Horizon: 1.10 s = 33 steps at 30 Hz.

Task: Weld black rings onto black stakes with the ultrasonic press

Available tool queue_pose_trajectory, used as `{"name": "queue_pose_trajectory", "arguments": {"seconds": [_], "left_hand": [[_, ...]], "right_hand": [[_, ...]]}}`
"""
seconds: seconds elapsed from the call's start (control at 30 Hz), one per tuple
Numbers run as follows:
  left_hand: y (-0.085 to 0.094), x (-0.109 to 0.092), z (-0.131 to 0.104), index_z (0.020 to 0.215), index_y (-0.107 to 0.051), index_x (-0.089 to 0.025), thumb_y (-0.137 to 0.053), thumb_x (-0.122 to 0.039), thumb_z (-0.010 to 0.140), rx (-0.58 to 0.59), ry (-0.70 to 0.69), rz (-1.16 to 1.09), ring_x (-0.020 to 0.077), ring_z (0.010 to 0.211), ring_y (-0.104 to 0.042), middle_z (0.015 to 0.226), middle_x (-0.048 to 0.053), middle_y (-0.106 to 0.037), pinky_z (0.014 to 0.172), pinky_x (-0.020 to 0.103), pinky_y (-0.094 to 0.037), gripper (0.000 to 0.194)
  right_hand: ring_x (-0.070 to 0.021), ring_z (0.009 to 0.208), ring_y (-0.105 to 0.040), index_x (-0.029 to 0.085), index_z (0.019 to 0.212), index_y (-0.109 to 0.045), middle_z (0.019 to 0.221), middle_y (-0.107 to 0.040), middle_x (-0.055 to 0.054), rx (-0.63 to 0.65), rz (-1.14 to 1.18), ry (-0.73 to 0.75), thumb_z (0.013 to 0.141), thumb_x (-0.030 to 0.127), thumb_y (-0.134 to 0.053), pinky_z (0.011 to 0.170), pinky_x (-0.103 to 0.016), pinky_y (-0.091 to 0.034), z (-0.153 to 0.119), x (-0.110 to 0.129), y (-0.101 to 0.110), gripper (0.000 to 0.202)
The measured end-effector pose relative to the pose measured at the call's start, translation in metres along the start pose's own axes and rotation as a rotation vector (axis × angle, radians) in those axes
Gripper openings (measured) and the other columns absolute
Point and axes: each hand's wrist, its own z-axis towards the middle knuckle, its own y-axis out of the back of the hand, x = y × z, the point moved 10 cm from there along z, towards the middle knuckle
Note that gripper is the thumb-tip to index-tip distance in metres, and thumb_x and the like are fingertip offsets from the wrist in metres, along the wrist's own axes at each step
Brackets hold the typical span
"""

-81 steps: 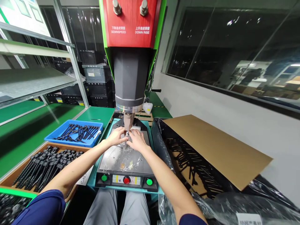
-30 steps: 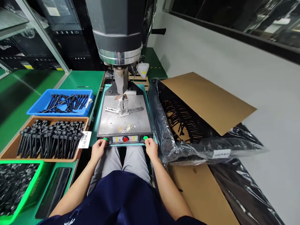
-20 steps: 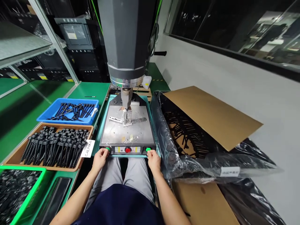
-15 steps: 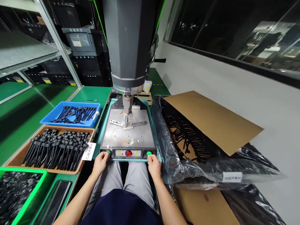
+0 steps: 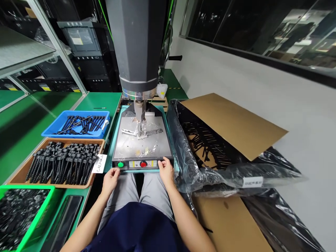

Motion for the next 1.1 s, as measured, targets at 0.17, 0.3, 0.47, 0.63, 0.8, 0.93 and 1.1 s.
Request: {"name": "queue_pose_trajectory", "arguments": {"seconds": [0.17,0.3,0.47,0.63,0.8,0.93,1.1], "left_hand": [[-0.006,0.005,-0.007,0.072,-0.059,-0.018,-0.054,-0.057,0.083,0.043,0.022,-0.07,0.0148,0.062,-0.048,0.063,-0.001,-0.052,0.062,0.024,-0.039,0.041],[-0.013,-0.004,-0.009,0.073,-0.062,-0.017,-0.055,-0.057,0.082,0.072,-0.007,-0.102,0.015,0.061,-0.048,0.063,0.0,-0.054,0.061,0.024,-0.039,0.042],[-0.013,-0.022,-0.009,0.07,-0.06,-0.018,-0.056,-0.053,0.083,0.074,-0.053,-0.121,0.0146,0.062,-0.049,0.063,-0.001,-0.054,0.062,0.024,-0.04,0.038],[-0.007,-0.038,-0.009,0.075,-0.063,-0.017,-0.058,-0.05,0.084,0.04,-0.095,-0.186,0.0146,0.062,-0.05,0.065,0.0,-0.056,0.064,0.025,-0.041,0.034],[-0.011,-0.054,-0.007,0.077,-0.063,-0.016,-0.055,-0.051,0.085,0.077,-0.122,-0.234,0.0156,0.064,-0.052,0.067,0.001,-0.057,0.064,0.026,-0.042,0.036],[0.0,-0.061,-0.002,0.083,-0.065,-0.016,-0.054,-0.052,0.084,-0.006,-0.126,-0.209,0.0182,0.072,-0.057,0.075,0.003,-0.063,0.07,0.029,-0.045,0.037],[0.009,-0.042,-0.006,0.096,-0.066,-0.016,-0.06,-0.053,0.079,-0.139,-0.052,-0.21,0.0247,0.09,-0.064,0.096,0.01,-0.07,0.085,0.037,-0.048,0.041]], "right_hand": [[-0.0241,0.078,-0.065,0.012,0.117,-0.061,0.083,-0.07,-0.01,-0.078,-0.05,0.042,0.083,0.054,-0.05,0.08,-0.037,-0.048,0.016,0.021,0.01,0.055],[-0.0284,0.107,-0.062,0.013,0.124,-0.057,0.12,-0.065,-0.018,-0.063,0.044,0.052,0.076,0.047,-0.063,0.094,-0.041,-0.044,0.057,0.042,0.008,0.059],[-0.0264,0.097,-0.067,0.017,0.116,-0.061,0.094,-0.073,-0.01,0.215,0.416,-0.18,0.06,0.041,-0.081,0.09,-0.038,-0.048,0.085,0.04,-0.031,0.064],[-0.0204,0.071,-0.068,0.017,0.087,-0.065,0.067,-0.067,-0.001,0.348,0.539,-0.202,0.054,0.044,-0.083,0.071,-0.032,-0.053,0.07,0.052,-0.042,0.046],[-0.018,0.068,-0.069,0.019,0.079,-0.056,0.074,-0.065,0.0,0.394,0.656,-0.229,0.061,0.047,-0.08,0.046,-0.021,-0.049,0.051,0.069,-0.033,0.041],[-0.0117,0.049,-0.061,0.019,0.082,-0.052,0.071,-0.063,0.001,0.451,0.712,-0.257,0.065,0.046,-0.08,0.031,-0.014,-0.036,0.038,0.079,-0.028,0.042],[-0.008,0.044,-0.058,0.019,0.083,-0.051,0.07,-0.063,0.002,0.509,0.818,-0.382,0.069,0.04,-0.08,0.028,-0.011,-0.03,0.008,0.067,-0.031,0.038]]}}
